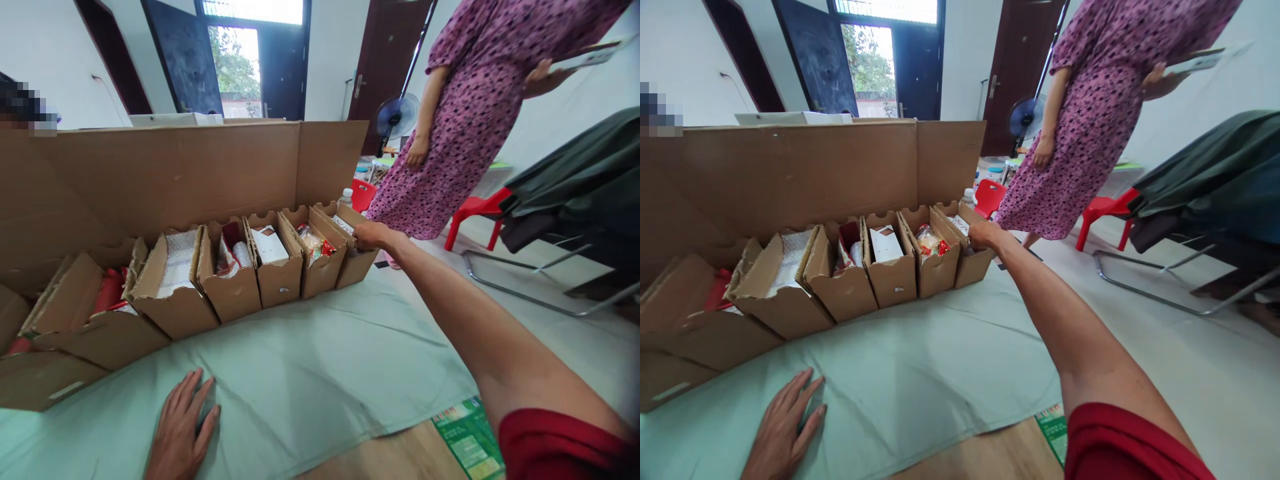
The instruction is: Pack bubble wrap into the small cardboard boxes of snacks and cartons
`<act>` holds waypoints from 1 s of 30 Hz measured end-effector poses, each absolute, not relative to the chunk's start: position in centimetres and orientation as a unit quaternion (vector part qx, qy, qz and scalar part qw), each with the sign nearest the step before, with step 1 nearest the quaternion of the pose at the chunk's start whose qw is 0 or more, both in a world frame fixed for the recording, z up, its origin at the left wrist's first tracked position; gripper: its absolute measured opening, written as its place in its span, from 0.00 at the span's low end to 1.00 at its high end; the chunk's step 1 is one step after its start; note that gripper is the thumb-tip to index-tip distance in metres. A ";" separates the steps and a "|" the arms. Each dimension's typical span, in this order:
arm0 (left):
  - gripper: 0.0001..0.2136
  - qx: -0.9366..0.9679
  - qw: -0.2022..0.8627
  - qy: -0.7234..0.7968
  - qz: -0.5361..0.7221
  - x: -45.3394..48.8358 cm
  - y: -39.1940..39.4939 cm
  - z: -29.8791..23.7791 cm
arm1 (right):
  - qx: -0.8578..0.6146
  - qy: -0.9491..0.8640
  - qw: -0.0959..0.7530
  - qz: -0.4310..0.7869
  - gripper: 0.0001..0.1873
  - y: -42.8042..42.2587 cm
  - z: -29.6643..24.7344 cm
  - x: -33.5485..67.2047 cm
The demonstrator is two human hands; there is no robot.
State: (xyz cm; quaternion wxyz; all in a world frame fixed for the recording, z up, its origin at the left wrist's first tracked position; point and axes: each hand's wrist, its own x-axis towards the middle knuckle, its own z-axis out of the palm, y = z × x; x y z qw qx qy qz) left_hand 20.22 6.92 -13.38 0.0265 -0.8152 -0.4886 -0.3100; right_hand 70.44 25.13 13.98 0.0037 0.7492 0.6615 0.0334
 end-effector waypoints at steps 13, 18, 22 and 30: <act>0.42 -0.818 -0.063 -0.407 -0.401 27.5 4.3 -3.3 | 0.643 0.762 -0.063 0.051 0.06 6.4 19.4 58.6; 0.18 -0.837 -0.203 -0.313 -0.400 31.7 4.3 -0.5 | 0.399 0.891 -0.130 -0.174 0.05 7.4 16.9 54.4; 0.12 -0.778 -0.351 -0.375 -0.363 30.4 3.9 -2.9 | 0.651 0.757 -0.045 -0.026 0.13 17.0 19.0 58.2; 0.09 -0.731 -0.414 -0.411 -0.355 28.5 3.6 -3.3 | 0.687 0.710 0.139 -0.070 0.11 25.7 16.0 58.3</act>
